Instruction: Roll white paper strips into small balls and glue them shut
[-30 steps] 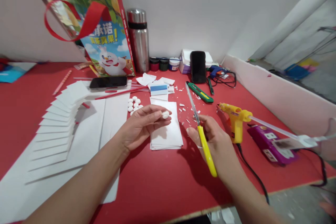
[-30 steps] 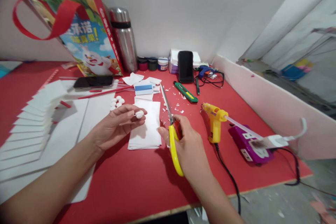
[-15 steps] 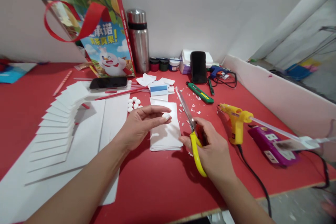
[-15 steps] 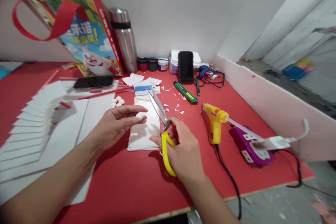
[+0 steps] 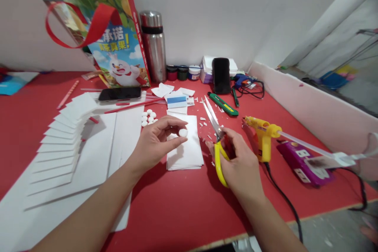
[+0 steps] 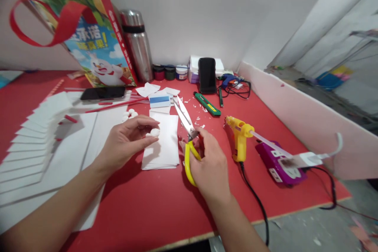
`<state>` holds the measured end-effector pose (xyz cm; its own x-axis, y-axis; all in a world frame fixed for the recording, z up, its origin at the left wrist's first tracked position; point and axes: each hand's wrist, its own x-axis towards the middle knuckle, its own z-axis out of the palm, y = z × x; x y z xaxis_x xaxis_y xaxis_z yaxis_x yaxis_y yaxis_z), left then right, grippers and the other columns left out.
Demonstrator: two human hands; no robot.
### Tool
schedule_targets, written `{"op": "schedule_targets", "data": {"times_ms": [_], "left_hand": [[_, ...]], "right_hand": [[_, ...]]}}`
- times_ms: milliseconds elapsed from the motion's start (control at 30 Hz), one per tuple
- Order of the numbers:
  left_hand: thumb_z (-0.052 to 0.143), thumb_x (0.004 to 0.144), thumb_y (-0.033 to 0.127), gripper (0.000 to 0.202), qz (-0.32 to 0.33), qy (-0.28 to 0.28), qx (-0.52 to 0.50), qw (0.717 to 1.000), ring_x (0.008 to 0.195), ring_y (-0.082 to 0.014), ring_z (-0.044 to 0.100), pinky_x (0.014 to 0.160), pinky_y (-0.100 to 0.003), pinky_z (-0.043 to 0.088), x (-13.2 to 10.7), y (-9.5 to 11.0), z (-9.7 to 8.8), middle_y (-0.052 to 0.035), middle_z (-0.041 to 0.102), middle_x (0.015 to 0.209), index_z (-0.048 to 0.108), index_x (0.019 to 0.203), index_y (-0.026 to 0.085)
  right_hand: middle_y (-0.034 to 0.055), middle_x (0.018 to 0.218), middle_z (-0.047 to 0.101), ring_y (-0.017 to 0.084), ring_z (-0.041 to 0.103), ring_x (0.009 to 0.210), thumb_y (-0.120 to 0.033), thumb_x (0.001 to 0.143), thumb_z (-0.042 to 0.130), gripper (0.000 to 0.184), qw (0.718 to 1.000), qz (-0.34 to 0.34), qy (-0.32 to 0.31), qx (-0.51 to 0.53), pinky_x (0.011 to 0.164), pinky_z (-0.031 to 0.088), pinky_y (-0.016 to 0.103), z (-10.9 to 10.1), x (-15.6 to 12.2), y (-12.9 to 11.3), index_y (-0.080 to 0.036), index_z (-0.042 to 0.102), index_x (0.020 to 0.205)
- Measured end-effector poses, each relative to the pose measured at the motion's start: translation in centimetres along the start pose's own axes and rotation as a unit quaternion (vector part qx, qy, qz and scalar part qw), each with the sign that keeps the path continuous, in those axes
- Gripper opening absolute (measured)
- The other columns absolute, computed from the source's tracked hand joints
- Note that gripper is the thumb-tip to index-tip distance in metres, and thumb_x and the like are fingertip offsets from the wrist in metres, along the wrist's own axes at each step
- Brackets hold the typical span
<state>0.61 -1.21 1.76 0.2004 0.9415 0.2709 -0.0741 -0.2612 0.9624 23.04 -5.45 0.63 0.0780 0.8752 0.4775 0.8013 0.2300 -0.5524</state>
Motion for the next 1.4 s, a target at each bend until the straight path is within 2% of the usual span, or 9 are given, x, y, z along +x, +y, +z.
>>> {"op": "schedule_targets", "data": {"times_ms": [133,333,500,567,667,800,867,1100,1400], "left_hand": [[0.079,0.081,0.016,0.03,0.029,-0.017,0.057,0.998,0.092,-0.015,0.06,0.082,-0.028,0.052,0.0,-0.1,-0.1,-0.0055,0.065,0.105,0.074,0.11,0.022],[0.078,0.082,0.02,0.021,0.03,-0.022,0.083,0.996,0.087,-0.0152,0.059,0.077,-0.029,0.049,0.0,0.0,-0.2,-0.0054,0.063,0.1,0.075,0.103,0.021],[0.079,0.081,0.022,0.016,0.021,-0.012,0.076,0.997,0.084,-0.0161,0.061,0.073,-0.029,0.049,0.0,0.1,0.0,-0.0065,0.066,0.099,0.076,0.096,0.02],[0.08,0.08,0.023,0.019,0.016,0.001,0.068,0.998,0.084,-0.0166,0.062,0.073,-0.029,0.05,0.0,0.0,0.0,-0.0066,0.067,0.099,0.076,0.098,0.02],[0.08,0.081,0.023,0.029,0.021,0.034,0.047,0.998,0.086,-0.0169,0.062,0.08,-0.03,0.051,-0.1,-0.3,-0.2,-0.0058,0.068,0.099,0.073,0.109,0.021],[0.077,0.084,0.023,0.026,0.054,0.06,0.079,0.994,0.086,-0.0165,0.061,0.083,-0.031,0.05,0.0,-0.6,-0.5,-0.0059,0.067,0.101,0.072,0.11,0.021],[0.075,0.086,0.023,0.022,0.061,0.053,0.108,0.991,0.084,-0.0159,0.06,0.082,-0.031,0.05,0.1,-0.6,-0.4,-0.0058,0.067,0.1,0.072,0.108,0.021],[0.074,0.086,0.023,0.021,-0.027,0.047,0.066,0.996,0.091,-0.0169,0.062,0.085,-0.031,0.051,0.3,-0.1,-0.2,-0.0074,0.067,0.106,0.074,0.106,0.019],[0.076,0.085,0.03,0.015,-0.031,0.068,0.081,0.994,0.087,-0.0191,0.067,0.081,-0.032,0.053,0.3,0.1,-0.1,-0.0056,0.073,0.094,0.08,0.097,0.022]], "right_hand": [[0.0178,0.117,0.07,0.031,0.068,0.098,-0.032,0.09,0.061,0.046,0.99,0.027,-0.053,-0.128,0.083,0.054,0.042,0.3,0.1,1.1,-0.012,0.057,0.131],[0.0168,0.091,0.067,0.028,0.066,0.071,-0.029,0.095,0.055,0.04,0.944,-0.008,-0.111,-0.31,0.064,0.047,0.036,-0.1,0.5,-0.3,-0.009,0.062,0.128],[0.0179,0.081,0.065,0.032,0.066,0.074,-0.03,0.091,0.06,0.027,0.915,-0.053,-0.187,-0.353,0.064,0.045,0.038,-2.0,2.2,-2.3,-0.01,0.073,0.102],[0.0164,0.078,0.067,0.031,0.066,0.076,-0.031,0.092,0.059,0.024,0.937,-0.068,-0.178,-0.293,0.069,0.046,0.04,-2.6,3.6,-3.5,-0.012,0.075,0.093],[0.0098,0.087,0.072,0.022,0.067,0.076,-0.033,0.096,0.055,0.025,0.984,-0.036,-0.172,-0.031,0.071,0.048,0.035,-2.0,5.8,-5.4,-0.018,0.073,0.106],[0.005,0.08,0.072,0.016,0.065,0.065,-0.037,0.087,0.068,0.025,0.892,0.114,-0.335,0.283,0.058,0.048,0.028,1.1,7.3,-5.8,-0.015,0.072,0.1],[0.002,0.07,0.069,0.012,0.06,0.06,-0.036,0.083,0.073,0.024,0.845,0.172,-0.34,0.375,0.056,0.046,0.025,2.6,7.2,-5.1,-0.014,0.072,0.093],[-0.002,0.066,0.066,0.008,0.055,0.056,-0.039,0.069,0.087,0.033,0.772,0.251,-0.31,0.495,0.054,0.042,0.023,3.8,6.5,-3.3,-0.016,0.073,0.086],[-0.0017,0.069,0.067,0.011,0.059,0.059,-0.037,0.077,0.081,0.026,0.82,0.181,-0.273,0.469,0.057,0.047,0.025,3.8,6.4,-3.6,-0.018,0.071,0.091]]}}
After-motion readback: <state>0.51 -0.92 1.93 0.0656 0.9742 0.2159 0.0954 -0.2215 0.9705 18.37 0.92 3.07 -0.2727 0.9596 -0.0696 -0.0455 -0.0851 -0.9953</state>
